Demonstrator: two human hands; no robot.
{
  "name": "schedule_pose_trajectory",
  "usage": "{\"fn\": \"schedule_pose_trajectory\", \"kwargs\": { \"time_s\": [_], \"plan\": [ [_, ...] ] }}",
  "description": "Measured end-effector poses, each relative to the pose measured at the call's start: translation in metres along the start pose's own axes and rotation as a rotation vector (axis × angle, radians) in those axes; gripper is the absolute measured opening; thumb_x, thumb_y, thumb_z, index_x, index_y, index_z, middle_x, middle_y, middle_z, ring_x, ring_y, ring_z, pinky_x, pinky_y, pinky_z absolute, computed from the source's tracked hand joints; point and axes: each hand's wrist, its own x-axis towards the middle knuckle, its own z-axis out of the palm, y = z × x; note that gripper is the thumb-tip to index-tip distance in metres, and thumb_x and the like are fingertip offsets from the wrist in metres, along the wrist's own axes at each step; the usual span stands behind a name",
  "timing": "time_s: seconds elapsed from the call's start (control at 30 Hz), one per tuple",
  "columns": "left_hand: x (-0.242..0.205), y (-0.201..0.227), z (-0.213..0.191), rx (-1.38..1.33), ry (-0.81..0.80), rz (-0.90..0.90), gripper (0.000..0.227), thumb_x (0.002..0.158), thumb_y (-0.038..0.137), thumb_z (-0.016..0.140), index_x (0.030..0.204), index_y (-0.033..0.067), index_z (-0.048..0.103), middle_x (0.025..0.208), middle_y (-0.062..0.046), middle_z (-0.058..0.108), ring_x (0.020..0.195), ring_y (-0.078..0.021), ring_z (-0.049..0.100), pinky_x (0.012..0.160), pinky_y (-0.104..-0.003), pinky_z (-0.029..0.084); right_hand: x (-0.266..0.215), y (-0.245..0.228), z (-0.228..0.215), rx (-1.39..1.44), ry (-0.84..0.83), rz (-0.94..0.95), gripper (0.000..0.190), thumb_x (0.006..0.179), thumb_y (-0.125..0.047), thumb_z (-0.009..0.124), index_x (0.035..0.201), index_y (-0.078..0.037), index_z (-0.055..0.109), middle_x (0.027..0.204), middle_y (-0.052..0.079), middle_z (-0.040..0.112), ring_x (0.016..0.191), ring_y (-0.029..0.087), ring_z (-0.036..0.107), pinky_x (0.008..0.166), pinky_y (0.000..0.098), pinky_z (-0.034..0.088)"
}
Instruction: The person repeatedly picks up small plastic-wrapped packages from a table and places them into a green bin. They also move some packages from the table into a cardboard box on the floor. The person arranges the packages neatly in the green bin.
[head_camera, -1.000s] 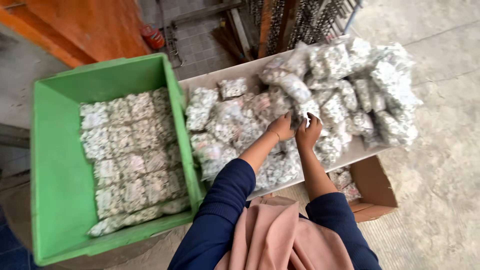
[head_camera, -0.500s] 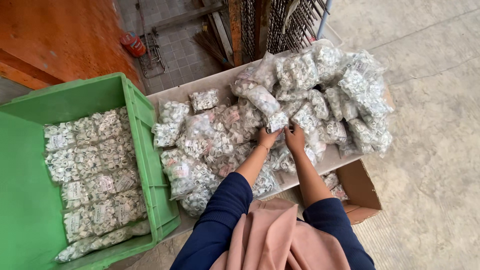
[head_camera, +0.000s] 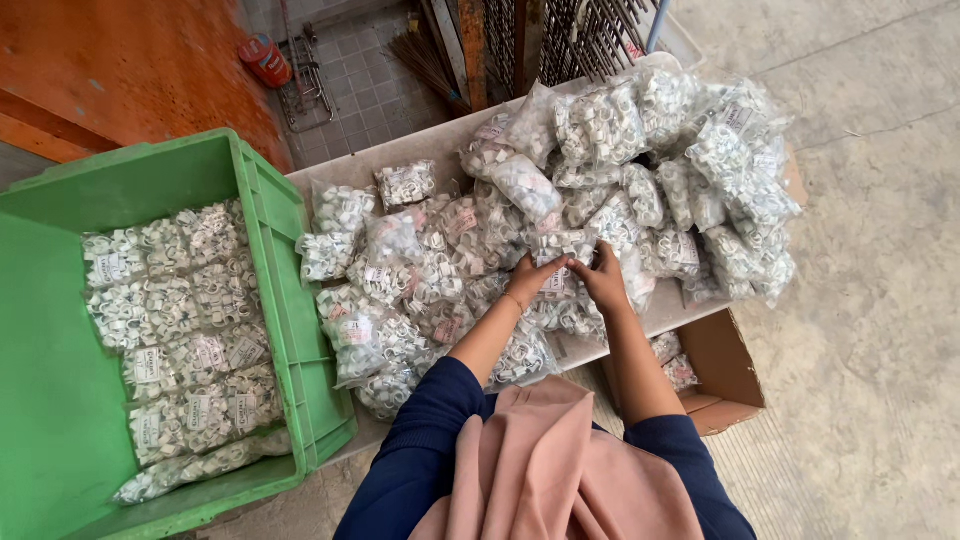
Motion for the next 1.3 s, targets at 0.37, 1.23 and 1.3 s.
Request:
{"fn": "schedule_pose_trajectory", "kwargs": {
  "time_s": [0.37,1.23,1.3],
  "plan": [
    [-0.016,0.002,0.012,-0.097,0.253,0.278,0.041,0.077,0.048,0.082,0.088,0.0098,0.073,0.076,-0.006,0.071,0.081,-0.0154,0.066,0.074,-0.032,0.051,-0.027,-0.021,0.01,-0.728,0.159,-0.11,0.042,0.098,-0.045,0.053,0.105,-0.005,0.043,0.075,0.029,0.055,0.081,0.054,0.057,0.068,0.0578,0.039],
    [-0.085,0.045,-0.066,-0.129,0.28,0.499,0.032,0.072,0.035,0.085,0.082,0.0098,0.068,0.068,-0.002,0.068,0.073,-0.0104,0.062,0.069,-0.029,0.05,-0.056,-0.047,0.09,0.124,-0.167,-0.278,0.058,0.082,-0.001,0.073,0.134,-0.009,0.049,0.124,0.009,0.059,0.117,0.021,0.054,0.1,0.042,0.045],
    [-0.085,0.044,-0.076,0.0,0.328,0.52,0.042,0.069,0.043,0.084,0.073,0.007,0.063,0.059,-0.004,0.061,0.067,-0.0129,0.061,0.064,-0.027,0.048,-0.054,-0.036,0.097,0.044,-0.142,-0.199,0.037,0.082,-0.007,0.078,0.113,-0.004,0.058,0.099,0.006,0.063,0.093,0.014,0.06,0.083,0.0359,0.05]
  ]
}}
